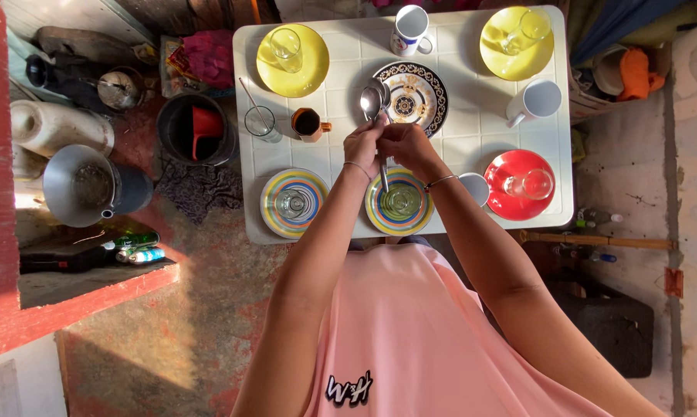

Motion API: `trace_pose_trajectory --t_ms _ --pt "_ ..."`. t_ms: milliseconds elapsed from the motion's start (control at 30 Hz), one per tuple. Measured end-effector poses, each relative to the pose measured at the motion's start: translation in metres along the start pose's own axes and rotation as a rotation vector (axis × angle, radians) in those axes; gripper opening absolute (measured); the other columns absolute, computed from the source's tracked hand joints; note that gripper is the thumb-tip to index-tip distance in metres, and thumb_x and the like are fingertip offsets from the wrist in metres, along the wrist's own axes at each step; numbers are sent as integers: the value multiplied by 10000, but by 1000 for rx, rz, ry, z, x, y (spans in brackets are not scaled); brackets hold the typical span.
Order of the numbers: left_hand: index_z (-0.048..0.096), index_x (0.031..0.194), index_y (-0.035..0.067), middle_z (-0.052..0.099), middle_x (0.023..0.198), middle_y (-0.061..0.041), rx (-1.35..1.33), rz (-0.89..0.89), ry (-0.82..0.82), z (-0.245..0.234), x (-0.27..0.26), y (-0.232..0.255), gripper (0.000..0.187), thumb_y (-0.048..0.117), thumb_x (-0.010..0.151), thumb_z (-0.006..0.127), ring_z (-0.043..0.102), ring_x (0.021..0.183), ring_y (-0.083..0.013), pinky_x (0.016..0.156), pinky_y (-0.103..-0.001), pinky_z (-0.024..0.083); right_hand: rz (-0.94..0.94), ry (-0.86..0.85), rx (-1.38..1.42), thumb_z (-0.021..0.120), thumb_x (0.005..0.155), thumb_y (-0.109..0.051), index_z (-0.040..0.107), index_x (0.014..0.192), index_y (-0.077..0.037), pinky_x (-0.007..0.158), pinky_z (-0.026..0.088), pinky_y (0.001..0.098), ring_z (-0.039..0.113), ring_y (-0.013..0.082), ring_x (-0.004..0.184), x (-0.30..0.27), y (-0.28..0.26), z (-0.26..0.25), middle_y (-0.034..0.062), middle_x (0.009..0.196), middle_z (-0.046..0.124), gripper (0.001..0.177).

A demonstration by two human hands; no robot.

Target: The person organizes plates, cups, and spoons on a table, rearranging them into specific positions and stacking some items onto a central platter.

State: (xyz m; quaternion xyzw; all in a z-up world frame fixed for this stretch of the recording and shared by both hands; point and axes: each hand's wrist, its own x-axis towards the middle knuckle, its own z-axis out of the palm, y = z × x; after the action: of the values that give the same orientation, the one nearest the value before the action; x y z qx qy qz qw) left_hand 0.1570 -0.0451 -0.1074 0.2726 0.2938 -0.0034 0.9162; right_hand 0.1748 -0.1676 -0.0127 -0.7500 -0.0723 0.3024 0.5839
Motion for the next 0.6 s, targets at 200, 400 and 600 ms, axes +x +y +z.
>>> trace_pose_trajectory --t_ms 200,400,600 --pt "746 1104 -23 709 969 -84 131 8 3 -6 -2 -10 162 49 968 695 620 810 -193 678 -332 483 -20 14 27 662 986 -114 775 1043 -2 604 490 235 591 57 698 -10 6 4 34 836 712 169" --pt "768 1142 -16 765 1048 -81 161 244 32 -35 10 8 219 53 934 764 692 918 -129 818 -250 549 163 253 -17 715 917 -143 778 1013 -28 557 532 283 659 130 670 56 61 -30 65 865 764 163" --pt "754 1166 57 725 985 -6 249 159 237 -24 -19 39 252 175 944 755 685 920 -107 708 -292 531 146 377 -559 807 778 -303 811 891 -51 817 600 372 754 282 825 149 178 -42 157 875 775 276"
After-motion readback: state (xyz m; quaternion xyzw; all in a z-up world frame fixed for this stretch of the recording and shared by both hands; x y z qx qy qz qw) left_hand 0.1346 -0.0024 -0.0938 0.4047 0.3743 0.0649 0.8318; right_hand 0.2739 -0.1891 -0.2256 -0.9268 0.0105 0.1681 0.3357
